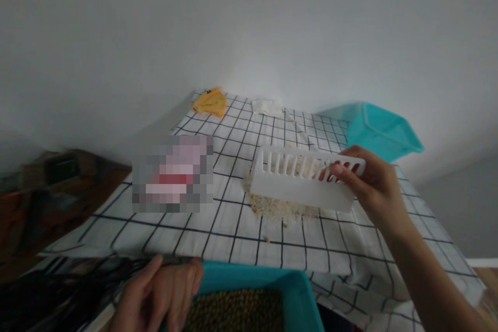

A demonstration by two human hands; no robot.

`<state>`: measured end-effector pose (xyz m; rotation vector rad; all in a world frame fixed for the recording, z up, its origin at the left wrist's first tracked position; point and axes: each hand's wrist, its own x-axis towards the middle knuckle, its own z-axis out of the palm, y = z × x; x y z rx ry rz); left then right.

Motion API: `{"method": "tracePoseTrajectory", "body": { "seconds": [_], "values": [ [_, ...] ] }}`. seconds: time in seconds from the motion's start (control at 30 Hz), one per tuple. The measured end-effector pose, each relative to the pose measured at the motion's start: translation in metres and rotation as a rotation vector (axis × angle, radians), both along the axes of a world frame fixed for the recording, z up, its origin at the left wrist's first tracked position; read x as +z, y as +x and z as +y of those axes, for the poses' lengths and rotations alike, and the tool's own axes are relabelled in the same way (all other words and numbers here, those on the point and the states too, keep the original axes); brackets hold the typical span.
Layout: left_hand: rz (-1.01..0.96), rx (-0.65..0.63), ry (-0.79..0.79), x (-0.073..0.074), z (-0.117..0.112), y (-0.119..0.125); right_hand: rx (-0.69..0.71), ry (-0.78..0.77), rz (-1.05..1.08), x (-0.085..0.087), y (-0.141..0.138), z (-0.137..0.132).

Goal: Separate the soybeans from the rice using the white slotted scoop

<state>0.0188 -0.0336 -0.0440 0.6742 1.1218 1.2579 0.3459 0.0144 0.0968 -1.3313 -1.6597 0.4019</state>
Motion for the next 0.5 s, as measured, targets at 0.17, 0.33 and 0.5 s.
{"method": "tracePoseTrajectory", "body": {
  "seconds": [0.17,0.33,0.5],
  "values": [
    [-0.057,-0.158,0.067,0.014,0.005,-0.006,-0.013,0.010,-0.023,-0.002,0.000,-0.005],
    [-0.115,-0.214,0.078,0.017,0.003,-0.007,0.021,0.019,-0.014,-0.004,-0.001,-0.009],
    [-0.137,-0.144,0.047,0.028,0.005,0.004,0.040,0.017,0.003,-0.007,-0.001,-0.013]
  ]
}}
